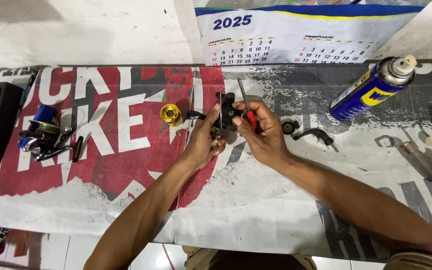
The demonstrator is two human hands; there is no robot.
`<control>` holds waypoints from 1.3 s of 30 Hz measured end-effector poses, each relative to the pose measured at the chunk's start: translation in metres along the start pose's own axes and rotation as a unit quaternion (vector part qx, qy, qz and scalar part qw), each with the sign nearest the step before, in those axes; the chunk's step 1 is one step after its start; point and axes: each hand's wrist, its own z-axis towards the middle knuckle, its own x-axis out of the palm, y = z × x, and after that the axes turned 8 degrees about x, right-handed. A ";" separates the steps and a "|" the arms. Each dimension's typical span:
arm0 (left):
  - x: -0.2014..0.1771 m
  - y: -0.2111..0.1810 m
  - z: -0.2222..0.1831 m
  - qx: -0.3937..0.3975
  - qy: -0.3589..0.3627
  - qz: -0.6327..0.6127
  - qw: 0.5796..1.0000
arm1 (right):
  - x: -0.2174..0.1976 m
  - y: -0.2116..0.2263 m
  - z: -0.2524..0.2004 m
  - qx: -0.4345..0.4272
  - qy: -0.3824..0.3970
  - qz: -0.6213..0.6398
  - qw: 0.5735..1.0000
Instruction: Disassembling, cleaning, and reassembling a fishing reel using a screwdriver and pliers.
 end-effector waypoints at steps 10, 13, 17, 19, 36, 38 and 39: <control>0.018 -0.024 -0.014 -0.018 0.060 -0.028 0.998 | -0.007 0.011 0.006 0.102 -0.023 0.049 0.993; 0.013 -0.013 -0.010 -0.009 0.066 -0.024 0.997 | -0.001 0.020 0.005 0.134 -0.027 0.082 0.987; 0.008 -0.012 -0.008 -0.013 0.052 0.060 0.997 | 0.000 0.011 0.007 0.114 -0.012 0.049 0.992; 0.009 -0.015 -0.008 -0.003 0.046 0.107 0.993 | 0.003 0.014 0.008 0.096 -0.012 0.038 0.995; -0.001 -0.009 -0.001 0.095 0.040 0.185 0.977 | -0.003 0.005 0.010 0.036 -0.070 0.017 0.997; 0.021 -0.034 -0.013 0.114 0.030 0.192 0.974 | -0.003 0.004 0.009 0.032 -0.067 0.018 0.997; 0.032 -0.046 -0.019 0.132 0.020 0.199 0.971 | -0.002 0.003 0.008 0.027 -0.065 0.019 0.997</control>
